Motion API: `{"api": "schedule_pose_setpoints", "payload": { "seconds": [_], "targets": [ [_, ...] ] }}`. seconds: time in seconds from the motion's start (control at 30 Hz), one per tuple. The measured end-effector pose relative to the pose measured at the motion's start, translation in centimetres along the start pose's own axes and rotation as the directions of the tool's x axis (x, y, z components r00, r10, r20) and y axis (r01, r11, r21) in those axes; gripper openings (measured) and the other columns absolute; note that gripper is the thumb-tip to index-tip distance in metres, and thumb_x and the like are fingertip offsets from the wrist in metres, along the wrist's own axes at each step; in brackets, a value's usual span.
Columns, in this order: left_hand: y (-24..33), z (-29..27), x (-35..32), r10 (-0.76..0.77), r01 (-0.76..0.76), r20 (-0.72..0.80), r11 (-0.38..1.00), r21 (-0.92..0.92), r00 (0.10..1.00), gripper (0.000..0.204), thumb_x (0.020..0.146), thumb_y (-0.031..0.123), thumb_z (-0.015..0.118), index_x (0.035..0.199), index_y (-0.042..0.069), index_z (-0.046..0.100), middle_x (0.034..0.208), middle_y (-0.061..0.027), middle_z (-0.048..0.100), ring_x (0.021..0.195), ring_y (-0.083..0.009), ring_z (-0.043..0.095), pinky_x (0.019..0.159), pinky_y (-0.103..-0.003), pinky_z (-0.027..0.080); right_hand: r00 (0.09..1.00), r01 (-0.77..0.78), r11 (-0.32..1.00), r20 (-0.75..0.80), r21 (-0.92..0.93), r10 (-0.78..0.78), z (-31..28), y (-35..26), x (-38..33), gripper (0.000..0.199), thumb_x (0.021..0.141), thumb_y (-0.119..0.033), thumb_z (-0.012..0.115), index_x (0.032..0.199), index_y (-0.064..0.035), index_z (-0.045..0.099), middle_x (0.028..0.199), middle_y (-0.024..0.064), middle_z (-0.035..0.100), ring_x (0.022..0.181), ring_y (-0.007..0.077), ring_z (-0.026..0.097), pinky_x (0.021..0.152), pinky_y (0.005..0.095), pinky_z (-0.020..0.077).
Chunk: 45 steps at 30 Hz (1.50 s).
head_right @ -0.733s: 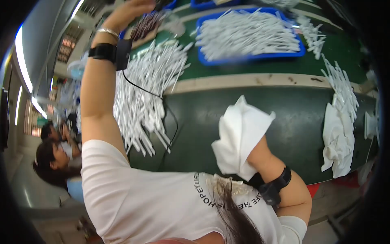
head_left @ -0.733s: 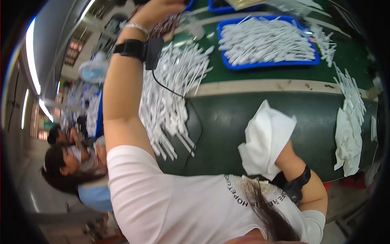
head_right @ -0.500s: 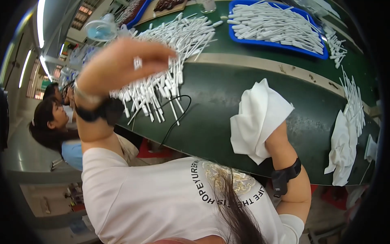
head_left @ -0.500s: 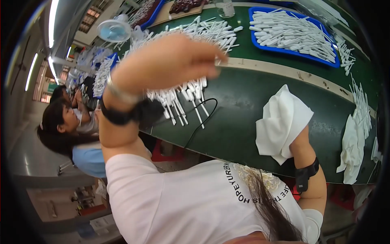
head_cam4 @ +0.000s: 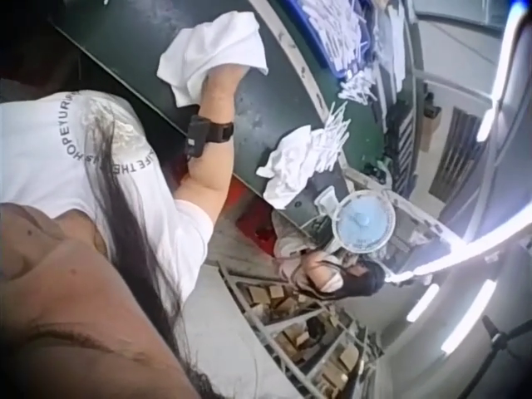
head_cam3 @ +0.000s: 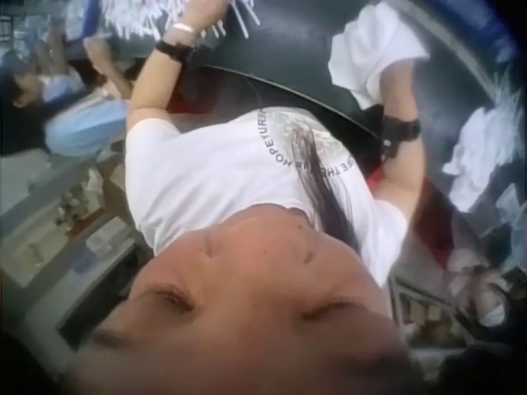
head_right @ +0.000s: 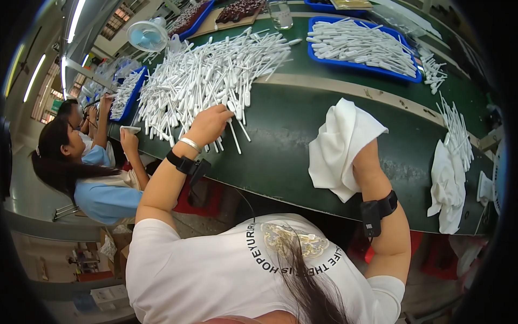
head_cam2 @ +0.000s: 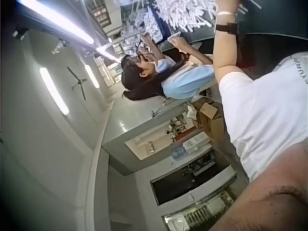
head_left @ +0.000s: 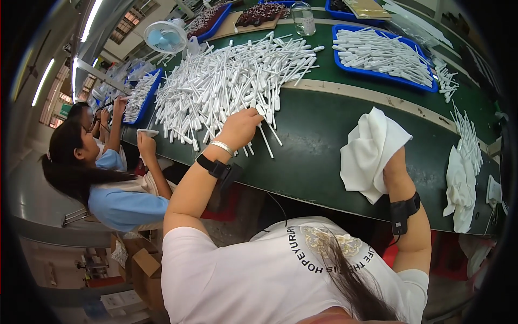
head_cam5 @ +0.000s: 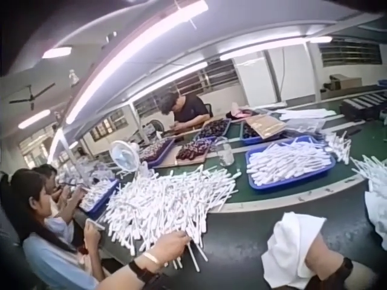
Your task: The person picks up a white plastic component from a pile, wipes it with a cloth, and places it into a blue tray. They then pick up a glass bottle, pour liquid onto the cloth, and resume wiping the components.
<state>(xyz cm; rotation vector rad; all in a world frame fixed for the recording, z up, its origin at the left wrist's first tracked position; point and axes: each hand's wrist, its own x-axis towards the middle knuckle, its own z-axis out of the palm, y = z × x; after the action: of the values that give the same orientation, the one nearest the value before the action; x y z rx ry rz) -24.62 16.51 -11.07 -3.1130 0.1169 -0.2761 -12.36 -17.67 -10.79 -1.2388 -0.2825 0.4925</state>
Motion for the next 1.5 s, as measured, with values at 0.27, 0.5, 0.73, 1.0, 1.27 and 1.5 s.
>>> {"api": "schedule_pose_setpoints", "payload": {
  "seconds": [0.27,0.5,0.73,1.0,1.27,1.5],
  "targets": [
    [-1.3,-0.7,-0.1,0.198,-0.206,-0.136,0.977,-0.048,0.971,0.013,0.072,0.007,0.055,0.084,0.009,0.059,0.078,-0.0066,0.055,0.068,-0.0237,0.054,0.060,-0.034,0.046,1.000,0.010,1.000,0.002,-0.004,-0.010,-0.1,0.8,0.7,0.034,0.085,-0.026,0.051,0.112,-0.0060,0.050,0.100,0.0038,0.056,0.088,0.0137,0.055,0.073,0.0271,0.0462],
    [7.1,-4.4,-0.2,-0.028,0.367,0.368,-0.033,-0.930,0.930,0.014,0.085,0.014,0.050,0.092,0.003,0.055,0.079,-0.0075,0.060,0.055,-0.0073,0.052,0.049,-0.020,0.041,0.958,0.214,0.970,-0.170,-0.120,-0.232,-0.3,-0.5,1.1,0.036,0.086,-0.022,0.048,0.118,-0.0057,0.043,0.105,0.0037,0.053,0.093,0.0150,0.053,0.078,0.0276,0.0449],
    [15.7,1.0,6.2,0.117,0.385,0.368,-0.340,-0.858,0.923,0.018,0.086,0.015,0.049,0.095,0.001,0.055,0.077,-0.0046,0.060,0.052,-0.0054,0.049,0.047,-0.018,0.039,0.972,0.231,0.970,0.055,-0.075,-0.228,1.7,0.3,0.0,0.043,0.084,-0.017,0.051,0.123,-0.0055,0.037,0.108,0.0060,0.048,0.096,0.0163,0.050,0.079,0.0297,0.0439],
    [18.8,3.0,6.8,-0.078,0.079,0.058,0.308,-0.948,0.995,0.013,0.081,0.009,0.051,0.088,-0.001,0.057,0.072,-0.0037,0.061,0.061,-0.0087,0.054,0.055,-0.023,0.042,0.882,0.453,0.670,0.188,-0.588,-0.431,1.0,3.7,0.1,0.048,0.078,-0.018,0.059,0.119,-0.0020,0.040,0.107,0.0113,0.051,0.098,0.0231,0.050,0.083,0.0321,0.0414],
    [18.1,3.2,5.9,-0.066,0.149,0.152,-0.044,-0.988,0.986,0.013,0.080,0.008,0.053,0.089,0.000,0.058,0.073,-0.0026,0.061,0.067,-0.0047,0.052,0.059,-0.022,0.044,0.924,0.369,0.806,0.275,-0.464,-0.265,0.3,3.5,0.2,0.052,0.077,-0.019,0.061,0.121,-0.0020,0.039,0.113,0.0123,0.048,0.103,0.0250,0.048,0.089,0.0327,0.0377],
    [18.1,2.2,5.9,0.014,0.200,0.203,0.118,-0.973,0.979,0.014,0.080,0.009,0.055,0.091,0.000,0.058,0.075,-0.0022,0.061,0.067,-0.0057,0.053,0.062,-0.021,0.044,0.879,0.465,0.729,0.164,-0.503,-0.447,0.1,2.4,0.1,0.056,0.077,-0.016,0.060,0.124,-0.0020,0.034,0.115,0.0119,0.047,0.106,0.0243,0.046,0.091,0.0324,0.0368]
  ]
}}
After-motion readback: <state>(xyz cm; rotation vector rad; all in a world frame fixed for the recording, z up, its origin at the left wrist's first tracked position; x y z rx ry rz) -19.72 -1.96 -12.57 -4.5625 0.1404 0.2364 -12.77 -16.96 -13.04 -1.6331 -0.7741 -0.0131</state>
